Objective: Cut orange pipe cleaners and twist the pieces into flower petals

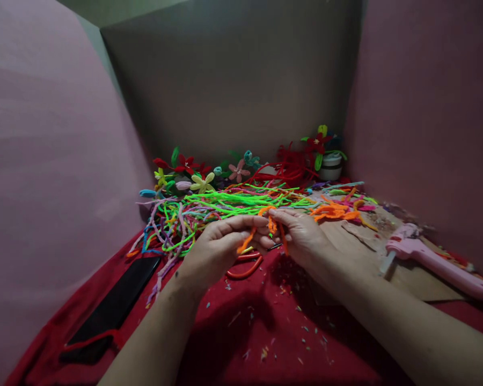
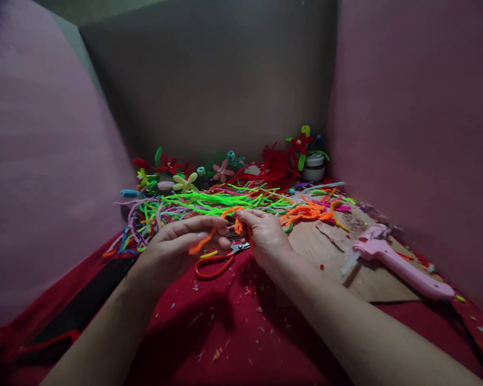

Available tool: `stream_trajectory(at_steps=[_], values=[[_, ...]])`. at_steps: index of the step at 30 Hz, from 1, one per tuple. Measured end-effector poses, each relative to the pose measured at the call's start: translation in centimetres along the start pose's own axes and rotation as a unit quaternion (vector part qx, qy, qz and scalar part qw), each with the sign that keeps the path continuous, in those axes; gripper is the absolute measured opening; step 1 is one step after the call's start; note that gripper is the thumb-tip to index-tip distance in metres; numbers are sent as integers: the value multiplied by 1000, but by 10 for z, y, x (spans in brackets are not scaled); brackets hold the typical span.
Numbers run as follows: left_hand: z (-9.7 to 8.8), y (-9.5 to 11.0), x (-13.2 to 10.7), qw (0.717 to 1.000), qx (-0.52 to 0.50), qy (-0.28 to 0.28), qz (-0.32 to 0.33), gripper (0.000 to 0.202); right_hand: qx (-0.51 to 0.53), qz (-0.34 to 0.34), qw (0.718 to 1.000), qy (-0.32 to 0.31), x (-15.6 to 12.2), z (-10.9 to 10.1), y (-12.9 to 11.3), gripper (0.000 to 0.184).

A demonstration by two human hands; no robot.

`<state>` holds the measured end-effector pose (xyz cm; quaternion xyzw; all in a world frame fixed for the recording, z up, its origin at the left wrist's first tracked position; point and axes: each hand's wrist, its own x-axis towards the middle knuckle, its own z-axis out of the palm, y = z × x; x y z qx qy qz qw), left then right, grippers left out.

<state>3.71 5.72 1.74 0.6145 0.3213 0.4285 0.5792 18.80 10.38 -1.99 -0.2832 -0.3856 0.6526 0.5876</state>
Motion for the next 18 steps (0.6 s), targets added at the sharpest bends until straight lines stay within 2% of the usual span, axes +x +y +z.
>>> stream_trajectory(at_steps=[3,6,8,11,13,16,18], values=[[2,1,-2,999,3,-28,17,27,0,1,1000,-17,-1,0,1,10],[2,-1,-2,995,89,1,41,20,-5,3,1000,-24,-1,0,2,11],[1,-3,0,979,174,34,97,17,-8,5,1000,-18,0,0,3,13],[-1,-5,2,912,321,94,237,11,-11,14,1000,-1,-1,1,3,14],[-2,-8,3,863,397,92,299,14,-17,17,1000,1,-1,2,3,13],[-6,-13,3,806,490,55,328,28,-43,1,999,-6,-3,3,4,12],[-8,-16,3,774,530,64,341,33,-60,-6,998,-9,-4,3,5,14]])
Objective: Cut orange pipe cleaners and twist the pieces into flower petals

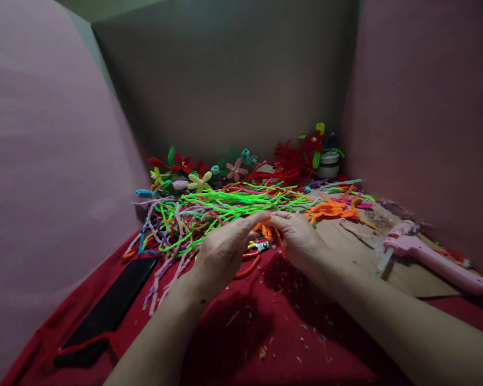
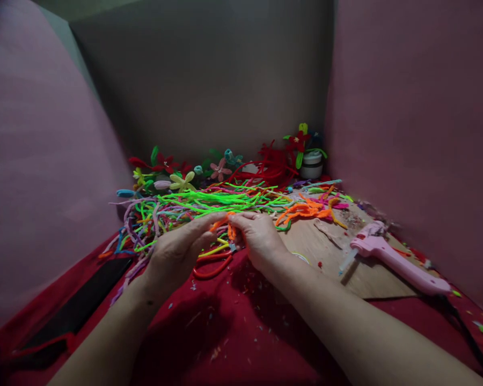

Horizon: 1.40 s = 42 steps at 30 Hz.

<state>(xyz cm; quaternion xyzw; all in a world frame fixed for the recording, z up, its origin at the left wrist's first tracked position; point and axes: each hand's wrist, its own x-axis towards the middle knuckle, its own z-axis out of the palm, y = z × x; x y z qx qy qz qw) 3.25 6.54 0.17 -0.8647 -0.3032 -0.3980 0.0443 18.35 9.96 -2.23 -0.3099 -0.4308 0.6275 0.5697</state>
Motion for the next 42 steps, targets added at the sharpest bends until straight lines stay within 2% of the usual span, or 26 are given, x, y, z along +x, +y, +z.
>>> stream_trajectory(at_steps=[3,6,11,15,22,26,30,35,37,39,41,42], values=[[0,-3,-1,998,49,-3,34,26,-17,9,1000,-4,-1,0,0,13],[-2,-5,0,992,103,-34,63,18,-33,13,999,-4,-2,0,0,14],[-1,-4,-1,981,171,-77,51,18,-34,8,999,-1,0,-2,2,14],[1,2,1,977,182,-90,58,19,-42,26,999,8,1,-2,2,13],[15,6,-3,965,204,-161,39,18,-85,41,995,21,0,-4,4,14],[17,3,-5,967,201,-152,22,19,-67,23,997,23,2,-6,8,16],[17,5,-5,971,203,-119,34,17,-21,39,999,3,1,-4,10,17],[21,9,-6,967,228,-104,41,14,0,35,999,-19,-1,-2,9,15],[22,8,-5,981,166,-97,19,14,-1,24,1000,-16,-1,-2,8,15],[20,6,-2,994,78,-52,-46,19,2,19,1000,-7,0,-3,5,15],[17,4,2,985,-27,28,-168,29,7,25,1000,1,1,-3,2,16],[15,3,4,964,-93,50,-242,34,9,30,1000,1,1,-3,1,16]])
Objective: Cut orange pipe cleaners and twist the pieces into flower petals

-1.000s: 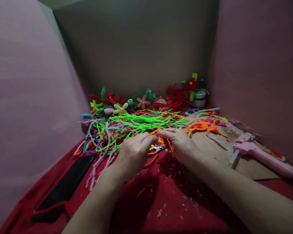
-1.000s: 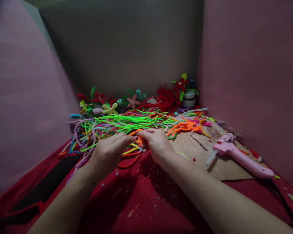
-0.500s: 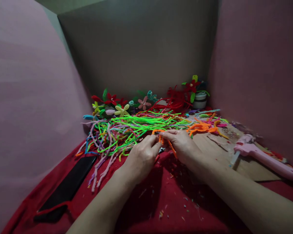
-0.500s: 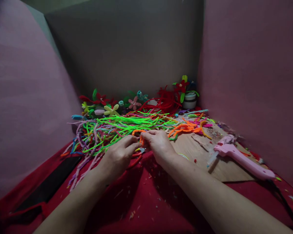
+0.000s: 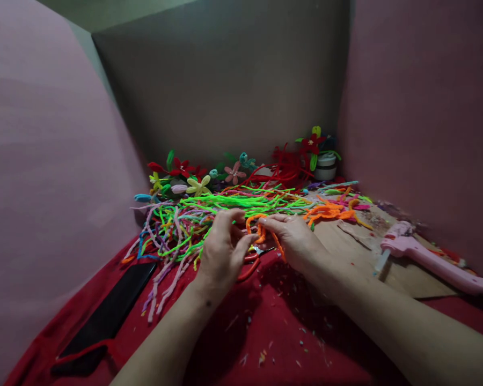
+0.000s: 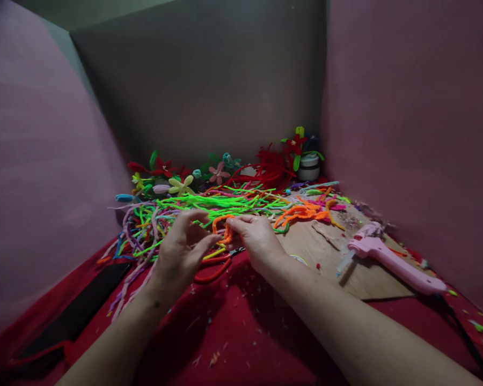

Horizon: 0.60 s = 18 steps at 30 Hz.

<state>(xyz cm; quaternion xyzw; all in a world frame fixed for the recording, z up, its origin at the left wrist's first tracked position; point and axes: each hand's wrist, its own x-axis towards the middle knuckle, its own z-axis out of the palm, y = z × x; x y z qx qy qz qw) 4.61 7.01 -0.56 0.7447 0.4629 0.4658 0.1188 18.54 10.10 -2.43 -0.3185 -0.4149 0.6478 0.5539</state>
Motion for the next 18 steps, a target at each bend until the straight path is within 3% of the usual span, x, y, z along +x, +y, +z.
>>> stream_trajectory(at_steps=[1,3,5,7,11,15,18], values=[[-2,0,2,994,-70,-14,-79,36,2,3,1000,-1,0,0,-1,17],[-6,1,5,953,-197,-98,-207,33,5,3,1000,-7,0,0,-1,16],[-9,2,6,907,-272,-171,-272,26,5,0,1000,-20,0,1,0,15],[-9,3,6,892,-299,-177,-289,22,-2,2,999,-37,-1,2,1,14],[-3,4,3,927,-249,-123,-253,20,-32,8,998,-51,-3,4,1,13],[5,0,0,989,-86,-54,-107,15,-32,6,998,-54,-5,4,1,13],[7,0,-2,998,-31,-31,-40,16,-17,13,997,-69,-6,5,1,13]])
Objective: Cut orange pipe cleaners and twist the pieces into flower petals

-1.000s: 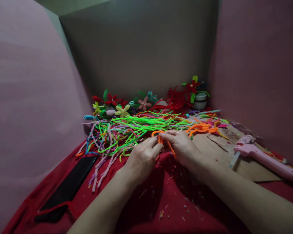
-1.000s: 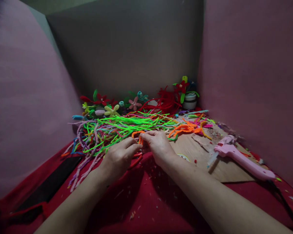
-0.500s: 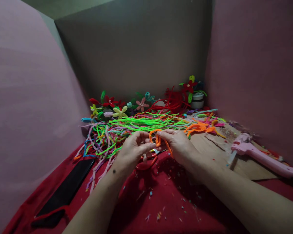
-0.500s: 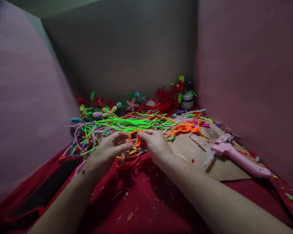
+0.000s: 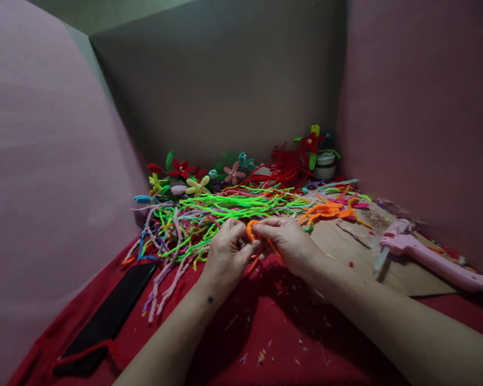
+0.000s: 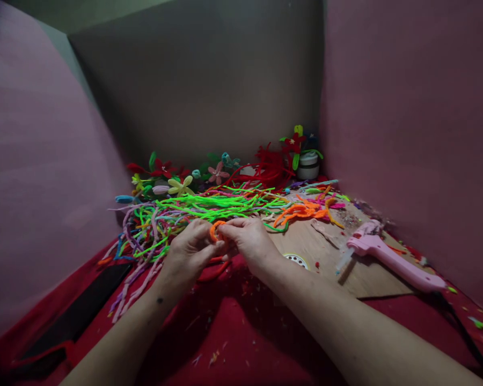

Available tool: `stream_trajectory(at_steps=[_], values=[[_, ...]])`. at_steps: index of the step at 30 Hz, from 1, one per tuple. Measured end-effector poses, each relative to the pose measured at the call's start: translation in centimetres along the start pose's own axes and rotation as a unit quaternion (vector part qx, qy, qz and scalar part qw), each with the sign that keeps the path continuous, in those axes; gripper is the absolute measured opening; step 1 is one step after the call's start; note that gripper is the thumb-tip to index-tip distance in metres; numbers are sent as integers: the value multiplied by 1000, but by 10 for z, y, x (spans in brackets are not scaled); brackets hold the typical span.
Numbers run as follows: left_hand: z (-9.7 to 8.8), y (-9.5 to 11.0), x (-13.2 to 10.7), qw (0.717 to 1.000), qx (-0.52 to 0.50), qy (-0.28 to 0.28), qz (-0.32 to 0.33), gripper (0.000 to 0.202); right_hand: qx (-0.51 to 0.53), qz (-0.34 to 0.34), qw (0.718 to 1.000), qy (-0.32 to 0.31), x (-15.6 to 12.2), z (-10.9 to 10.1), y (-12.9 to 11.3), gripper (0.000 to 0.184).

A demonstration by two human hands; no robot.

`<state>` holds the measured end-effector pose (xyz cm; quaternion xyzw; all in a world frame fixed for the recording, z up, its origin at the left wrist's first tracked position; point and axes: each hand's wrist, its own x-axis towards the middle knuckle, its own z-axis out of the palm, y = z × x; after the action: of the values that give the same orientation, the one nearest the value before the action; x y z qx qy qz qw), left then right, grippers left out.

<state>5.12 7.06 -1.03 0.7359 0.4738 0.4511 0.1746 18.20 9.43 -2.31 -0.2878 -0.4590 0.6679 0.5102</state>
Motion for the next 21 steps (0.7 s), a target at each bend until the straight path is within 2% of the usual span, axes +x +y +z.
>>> stream_trajectory(at_steps=[3,5,7,9,11,15,18,21], values=[[-3,6,1,990,-111,-57,-67,12,69,33,997,-16,0,-1,-3,10],[-5,10,2,964,-213,-112,-114,15,119,67,991,-19,2,-3,-6,5],[-6,12,4,945,-274,-131,-125,21,167,102,981,-18,5,-5,-9,7],[-4,9,4,943,-284,-130,-114,25,210,134,968,-19,7,-8,-10,10],[-2,5,3,958,-241,-122,-97,27,234,146,961,-16,9,-8,-10,10],[0,-3,-1,991,-46,-105,-65,13,215,124,969,10,8,-8,-9,10],[-2,-3,-2,989,57,-131,-39,13,149,74,986,20,6,-7,-11,10],[-2,1,-1,981,99,-169,-3,18,93,35,994,38,4,-6,-16,9]])
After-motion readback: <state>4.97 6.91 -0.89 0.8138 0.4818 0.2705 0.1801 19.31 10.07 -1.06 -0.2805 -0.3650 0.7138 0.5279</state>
